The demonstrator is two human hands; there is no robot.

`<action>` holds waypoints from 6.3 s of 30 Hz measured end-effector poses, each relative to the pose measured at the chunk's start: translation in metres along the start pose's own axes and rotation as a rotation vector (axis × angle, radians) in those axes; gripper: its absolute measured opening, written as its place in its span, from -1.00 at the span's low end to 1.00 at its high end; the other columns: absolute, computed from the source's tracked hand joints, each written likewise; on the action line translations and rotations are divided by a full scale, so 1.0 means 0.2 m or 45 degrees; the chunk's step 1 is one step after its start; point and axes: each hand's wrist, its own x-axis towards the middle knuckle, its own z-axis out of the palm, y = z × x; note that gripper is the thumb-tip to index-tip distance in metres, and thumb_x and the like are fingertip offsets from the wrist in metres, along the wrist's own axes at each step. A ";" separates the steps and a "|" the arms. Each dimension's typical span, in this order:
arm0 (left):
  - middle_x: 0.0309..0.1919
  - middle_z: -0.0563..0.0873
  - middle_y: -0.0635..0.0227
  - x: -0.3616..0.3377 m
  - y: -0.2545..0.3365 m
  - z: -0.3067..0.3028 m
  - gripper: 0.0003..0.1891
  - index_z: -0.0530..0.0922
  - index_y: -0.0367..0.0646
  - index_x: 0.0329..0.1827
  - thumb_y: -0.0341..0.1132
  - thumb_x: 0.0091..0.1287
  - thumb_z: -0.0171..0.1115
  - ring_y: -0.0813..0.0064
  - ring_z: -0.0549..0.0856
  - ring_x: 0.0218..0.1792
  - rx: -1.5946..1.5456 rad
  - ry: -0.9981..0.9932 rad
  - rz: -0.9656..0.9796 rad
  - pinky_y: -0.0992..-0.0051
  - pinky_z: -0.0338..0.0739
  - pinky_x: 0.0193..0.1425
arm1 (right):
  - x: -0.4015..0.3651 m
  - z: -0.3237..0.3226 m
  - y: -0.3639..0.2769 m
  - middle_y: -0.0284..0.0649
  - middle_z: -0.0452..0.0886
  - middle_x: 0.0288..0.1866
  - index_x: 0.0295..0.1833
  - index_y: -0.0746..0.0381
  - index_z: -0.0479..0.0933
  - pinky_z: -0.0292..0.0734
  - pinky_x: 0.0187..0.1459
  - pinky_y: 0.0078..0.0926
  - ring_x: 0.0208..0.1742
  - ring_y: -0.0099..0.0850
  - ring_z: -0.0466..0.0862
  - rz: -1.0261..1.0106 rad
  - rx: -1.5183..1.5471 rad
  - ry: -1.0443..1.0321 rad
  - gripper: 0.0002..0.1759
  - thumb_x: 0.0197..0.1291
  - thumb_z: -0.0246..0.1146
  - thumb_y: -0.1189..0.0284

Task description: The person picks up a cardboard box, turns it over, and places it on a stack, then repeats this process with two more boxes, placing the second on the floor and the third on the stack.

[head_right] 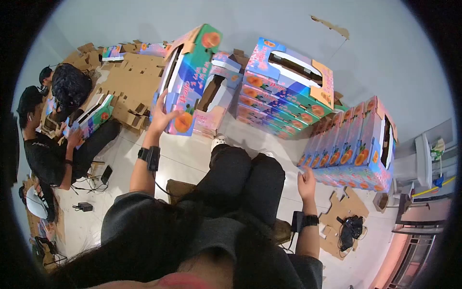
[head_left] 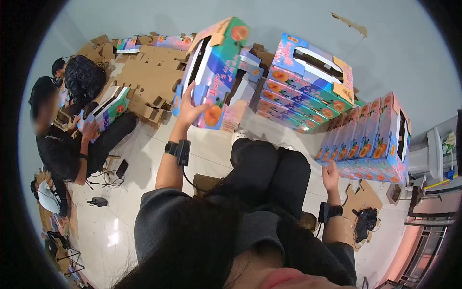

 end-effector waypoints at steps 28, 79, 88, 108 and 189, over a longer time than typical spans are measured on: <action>0.09 0.42 0.13 -0.75 0.68 0.46 -0.12 0.39 0.03 0.31 -0.07 -0.23 0.46 0.08 0.44 0.14 0.729 -0.626 0.991 -0.17 -0.31 0.46 | -0.07 0.01 -0.94 -0.20 0.39 0.31 0.38 0.14 0.20 0.35 0.30 -0.21 0.31 -0.26 0.43 -0.169 1.601 0.357 -0.29 0.17 0.26 0.18; 0.17 0.49 0.16 -0.63 0.65 0.23 -0.08 0.14 -0.20 0.48 -0.35 0.01 0.43 0.37 0.54 0.14 -0.756 -0.444 -0.314 0.40 0.40 0.25 | -0.10 0.32 -0.83 -0.16 0.34 0.39 0.46 0.29 0.14 0.16 0.38 -0.24 0.40 -0.23 0.31 0.386 1.648 -0.084 -0.11 0.31 -0.13 -0.23; -0.08 0.68 0.16 -0.59 0.27 -0.10 -0.53 0.45 -0.24 0.17 -0.13 0.30 0.17 0.29 0.70 -0.16 -1.217 0.006 -0.318 0.29 0.64 -0.03 | -0.12 0.41 -0.84 -0.14 0.60 -0.12 0.24 0.28 0.34 0.45 0.03 -0.32 -0.08 -0.32 0.59 0.289 1.500 -0.325 -0.27 0.35 -0.15 -0.16; 0.18 0.50 0.15 -0.68 0.78 0.45 -0.21 0.17 -0.22 0.42 -0.28 0.10 0.31 0.31 0.52 0.18 -0.914 -0.349 -0.373 0.34 0.35 0.33 | -0.23 0.31 -0.95 -0.13 0.13 0.49 0.49 0.20 0.03 0.00 0.44 0.19 0.50 -0.17 0.16 0.110 2.114 -0.322 0.19 -0.05 0.08 -0.44; 0.29 0.43 0.16 -0.76 0.48 0.18 -0.03 0.12 -0.25 0.48 -0.28 -0.04 0.44 0.29 0.43 0.31 -0.751 -0.305 -0.091 0.30 0.31 0.37 | -0.16 -0.21 -0.53 -0.20 0.33 0.33 0.48 0.26 0.06 0.19 0.36 -0.34 0.33 -0.35 0.36 -0.096 1.306 0.047 -0.17 0.13 0.24 0.36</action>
